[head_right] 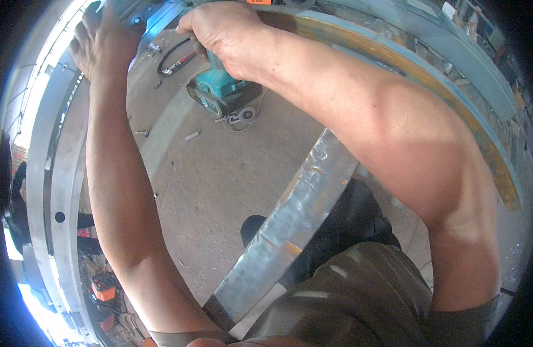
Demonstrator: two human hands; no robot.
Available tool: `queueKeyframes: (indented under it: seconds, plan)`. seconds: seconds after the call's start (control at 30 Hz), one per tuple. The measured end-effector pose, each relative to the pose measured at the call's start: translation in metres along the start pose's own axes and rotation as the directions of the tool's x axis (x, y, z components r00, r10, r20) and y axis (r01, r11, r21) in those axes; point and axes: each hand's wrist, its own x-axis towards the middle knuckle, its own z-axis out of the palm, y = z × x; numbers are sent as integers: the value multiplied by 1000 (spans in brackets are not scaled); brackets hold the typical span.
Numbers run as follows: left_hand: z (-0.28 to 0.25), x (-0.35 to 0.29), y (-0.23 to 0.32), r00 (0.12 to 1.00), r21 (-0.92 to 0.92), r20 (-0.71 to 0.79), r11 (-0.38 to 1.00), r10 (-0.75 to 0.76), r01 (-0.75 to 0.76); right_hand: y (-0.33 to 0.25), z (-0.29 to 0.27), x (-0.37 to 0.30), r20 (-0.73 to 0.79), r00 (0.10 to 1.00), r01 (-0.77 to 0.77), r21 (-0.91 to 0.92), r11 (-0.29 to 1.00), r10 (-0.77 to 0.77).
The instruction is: The person uses a cordless drill to fasten screws into a large metal frame or door panel. They repeatedly position the drill, drive screws into pre-drilled holes, and reposition the panel to access different fastening points. The person then walks away from the work area while holding the drill.
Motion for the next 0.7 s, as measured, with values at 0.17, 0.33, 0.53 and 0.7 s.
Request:
queueKeyframes:
  seconds: [0.17,0.33,0.53,0.7]
  plan:
    - [28,-24,0,998,262,-66,965,-15,32,-2,4,1,-36,999,-33,-16,999,33]
    - [17,-10,-9,999,276,-38,961,7,4,3,0,2,51,996,-76,120,990,70]
    - [20,-13,-15,998,204,-56,979,20,-8,3,4,9,92,962,-272,298,915,256]
    - [18,3,-33,996,-440,65,898,61,-26,2,4,7,102,960,-280,359,890,261]
